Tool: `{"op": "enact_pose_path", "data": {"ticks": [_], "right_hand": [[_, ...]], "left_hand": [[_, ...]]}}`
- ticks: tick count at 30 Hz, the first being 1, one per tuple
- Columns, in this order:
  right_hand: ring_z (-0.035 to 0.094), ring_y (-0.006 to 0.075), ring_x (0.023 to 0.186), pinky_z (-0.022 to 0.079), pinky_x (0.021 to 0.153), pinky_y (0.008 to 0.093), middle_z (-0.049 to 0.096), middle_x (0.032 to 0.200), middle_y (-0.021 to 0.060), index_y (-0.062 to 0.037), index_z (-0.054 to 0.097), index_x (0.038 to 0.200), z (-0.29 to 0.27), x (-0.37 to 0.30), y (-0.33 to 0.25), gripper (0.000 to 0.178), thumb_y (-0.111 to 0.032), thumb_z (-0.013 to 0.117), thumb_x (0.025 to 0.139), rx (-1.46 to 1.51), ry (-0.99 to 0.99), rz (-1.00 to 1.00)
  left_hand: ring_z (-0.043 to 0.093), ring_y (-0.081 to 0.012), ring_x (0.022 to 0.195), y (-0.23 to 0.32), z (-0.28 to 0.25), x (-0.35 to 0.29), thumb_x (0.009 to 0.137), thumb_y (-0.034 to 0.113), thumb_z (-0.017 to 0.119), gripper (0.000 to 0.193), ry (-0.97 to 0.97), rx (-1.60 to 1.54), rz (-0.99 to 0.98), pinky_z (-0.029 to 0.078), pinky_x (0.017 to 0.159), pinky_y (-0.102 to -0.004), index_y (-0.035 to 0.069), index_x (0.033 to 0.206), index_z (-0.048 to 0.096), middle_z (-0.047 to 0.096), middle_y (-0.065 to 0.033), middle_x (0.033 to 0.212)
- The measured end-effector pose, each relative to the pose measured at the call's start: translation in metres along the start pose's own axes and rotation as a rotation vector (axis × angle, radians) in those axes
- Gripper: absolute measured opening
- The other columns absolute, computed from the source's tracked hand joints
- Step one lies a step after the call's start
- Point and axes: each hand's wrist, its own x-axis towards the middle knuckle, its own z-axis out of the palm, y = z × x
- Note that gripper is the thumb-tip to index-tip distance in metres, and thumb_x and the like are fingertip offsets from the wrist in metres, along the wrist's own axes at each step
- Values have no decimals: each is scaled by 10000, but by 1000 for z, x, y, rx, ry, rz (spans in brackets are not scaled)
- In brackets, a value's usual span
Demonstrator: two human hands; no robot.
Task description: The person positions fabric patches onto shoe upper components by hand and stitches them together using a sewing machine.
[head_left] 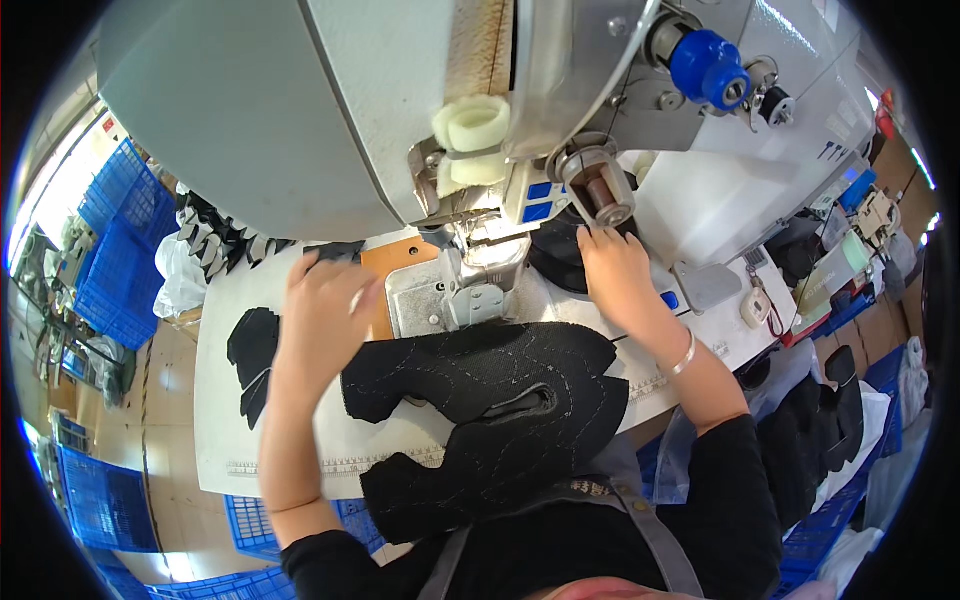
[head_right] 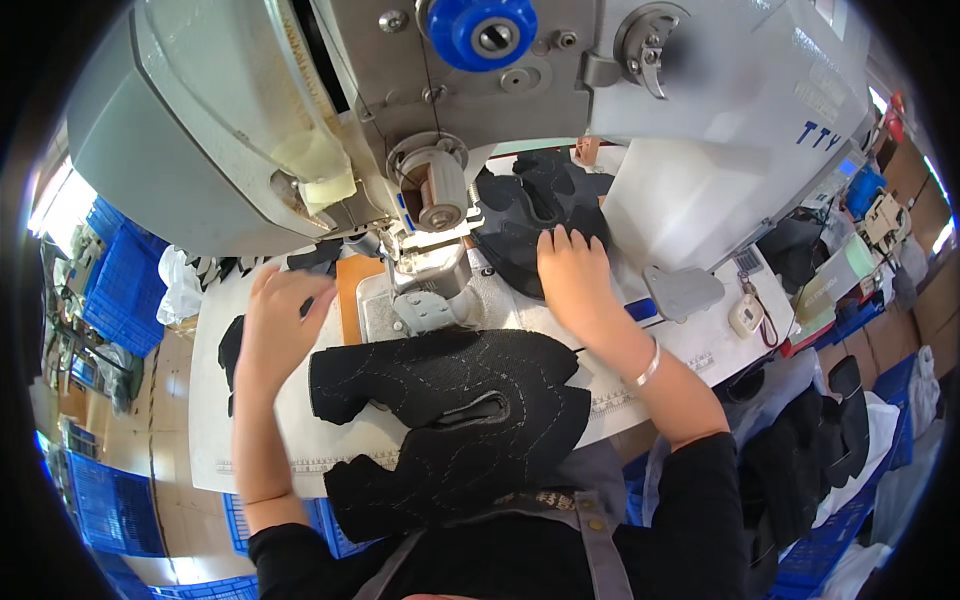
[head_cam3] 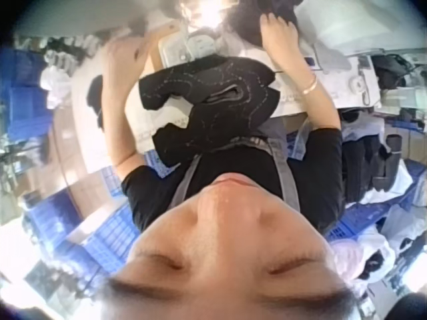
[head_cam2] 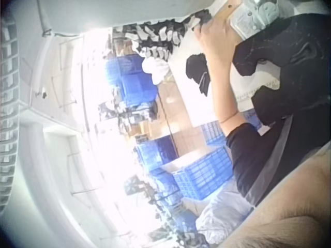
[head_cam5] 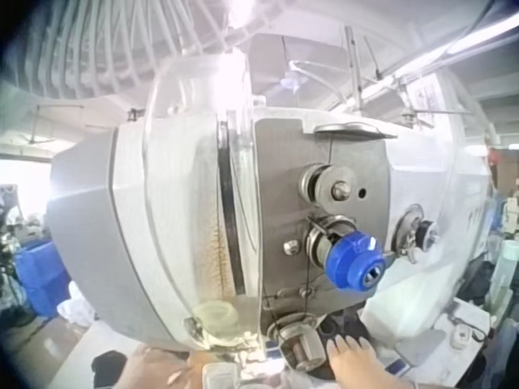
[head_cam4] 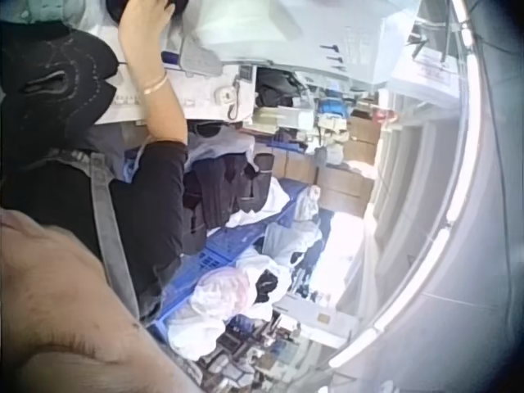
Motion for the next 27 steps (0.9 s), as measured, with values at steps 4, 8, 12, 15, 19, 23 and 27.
{"op": "enact_pose_path", "data": {"ticks": [4, 8, 12, 15, 19, 23, 27], "right_hand": [[547, 331, 1149, 439, 959, 401, 560, 1245, 211, 27, 525, 1233, -71, -30, -16, 508, -217, 654, 806, 568, -256, -193], [520, 380, 1179, 414, 995, 429, 513, 1317, 238, 25, 457, 1318, -63, -45, -29, 665, -349, 687, 819, 717, -327, -353], [510, 371, 1186, 395, 1012, 424, 507, 1317, 224, 11, 438, 1339, -79, -45, -32, 737, -364, 727, 775, 600, -365, -335], [522, 347, 1119, 407, 962, 411, 519, 1229, 198, -10, 450, 1333, -86, -42, -33, 718, -308, 748, 751, 580, -342, -265], [566, 320, 814, 455, 702, 373, 550, 866, 129, -3, 592, 997, -88, -31, -27, 316, -137, 743, 754, 934, -242, -124], [599, 298, 647, 454, 599, 331, 609, 727, 130, 8, 604, 875, -115, -2, -22, 190, -148, 702, 829, 1147, -292, -74], [601, 272, 640, 448, 593, 312, 617, 738, 132, 5, 620, 933, -131, 12, -31, 157, -133, 660, 870, 1249, -290, -159]], "left_hand": [[633, -288, 835, -67, -16, -56, 661, 272, 793, 299, -477, 376, -475, 452, 800, -420, 55, 771, 619, 664, -94, 784], [625, -294, 775, -181, -31, -171, 472, 252, 905, 497, -638, 89, -704, 477, 724, -385, 44, 798, 593, 648, -131, 829], [553, -221, 718, -169, -26, -192, 510, 85, 884, 451, -412, -152, -854, 459, 659, -317, 32, 803, 546, 575, -90, 745], [530, -177, 665, -146, -17, -197, 581, 26, 842, 387, -139, -172, -780, 443, 648, -309, 33, 772, 505, 567, -65, 725], [516, -120, 665, -134, -27, -197, 652, -6, 797, 286, -30, -254, -787, 432, 624, -274, 18, 841, 583, 564, -27, 713], [557, -83, 743, -67, -52, -113, 737, -26, 736, 260, 307, -821, -696, 453, 616, -232, 16, 990, 697, 608, -15, 799], [601, -118, 804, 17, -48, -38, 756, 9, 740, 118, -62, -838, -206, 478, 692, -228, 0, 846, 664, 634, -86, 963]]}}
